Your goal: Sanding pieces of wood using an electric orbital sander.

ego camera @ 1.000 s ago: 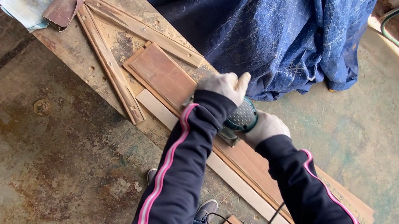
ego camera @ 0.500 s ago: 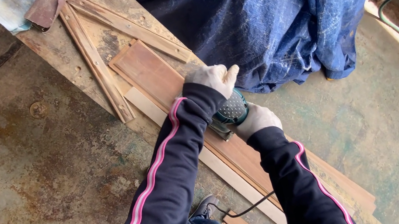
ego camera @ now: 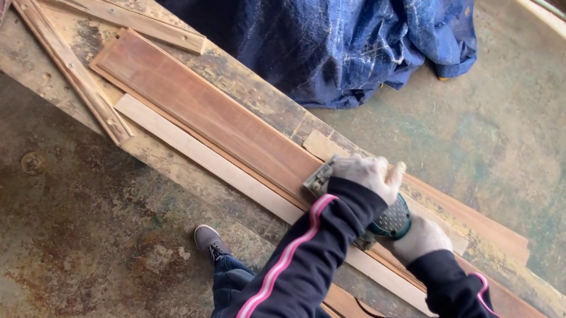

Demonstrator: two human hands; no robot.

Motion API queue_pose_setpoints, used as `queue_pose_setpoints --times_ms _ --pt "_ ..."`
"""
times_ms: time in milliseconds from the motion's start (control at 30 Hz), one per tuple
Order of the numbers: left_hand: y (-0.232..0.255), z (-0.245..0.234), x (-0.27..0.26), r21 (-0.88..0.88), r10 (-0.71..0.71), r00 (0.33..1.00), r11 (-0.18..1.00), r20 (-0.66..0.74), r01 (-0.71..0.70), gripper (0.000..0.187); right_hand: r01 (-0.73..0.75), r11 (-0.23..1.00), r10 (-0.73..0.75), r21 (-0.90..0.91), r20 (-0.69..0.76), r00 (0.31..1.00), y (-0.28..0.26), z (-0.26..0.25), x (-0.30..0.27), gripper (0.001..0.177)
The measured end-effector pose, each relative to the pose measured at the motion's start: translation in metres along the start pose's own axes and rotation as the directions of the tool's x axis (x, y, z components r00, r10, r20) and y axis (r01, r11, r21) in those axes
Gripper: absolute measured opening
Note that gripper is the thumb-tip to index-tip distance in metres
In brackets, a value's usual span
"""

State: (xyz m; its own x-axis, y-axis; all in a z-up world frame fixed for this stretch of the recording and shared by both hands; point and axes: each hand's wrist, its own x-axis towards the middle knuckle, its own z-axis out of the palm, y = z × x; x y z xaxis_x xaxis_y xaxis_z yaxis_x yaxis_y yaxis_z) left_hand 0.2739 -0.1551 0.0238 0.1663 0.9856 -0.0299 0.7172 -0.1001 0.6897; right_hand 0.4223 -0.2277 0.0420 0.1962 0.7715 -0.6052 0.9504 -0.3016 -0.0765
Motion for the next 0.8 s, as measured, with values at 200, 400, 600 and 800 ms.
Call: queue_pose_setpoints --times_ms 200,400,600,800 --pt "0.057 0.064 -0.053 -0.009 -0.017 0.981 1.0 0.193 0.02 0.053 -0.082 0.992 0.083 -0.096 0.01 0.996 0.12 0.041 -0.017 0.067" --pt "0.063 0.075 -0.074 -0.125 -0.027 0.985 0.991 0.171 0.049 0.051 -0.053 0.985 0.055 -0.164 0.002 0.999 0.144 0.04 -0.02 0.055" --pt "0.026 0.025 -0.048 -0.105 -0.105 0.988 0.988 0.109 0.117 0.051 0.008 0.981 -0.002 -0.193 0.033 0.999 0.073 0.014 0.0 0.048" --pt "-0.052 -0.043 -0.005 -0.079 -0.177 0.983 0.981 0.038 0.179 0.057 0.125 0.975 -0.113 -0.186 0.076 0.991 -0.062 -0.023 0.012 0.051"
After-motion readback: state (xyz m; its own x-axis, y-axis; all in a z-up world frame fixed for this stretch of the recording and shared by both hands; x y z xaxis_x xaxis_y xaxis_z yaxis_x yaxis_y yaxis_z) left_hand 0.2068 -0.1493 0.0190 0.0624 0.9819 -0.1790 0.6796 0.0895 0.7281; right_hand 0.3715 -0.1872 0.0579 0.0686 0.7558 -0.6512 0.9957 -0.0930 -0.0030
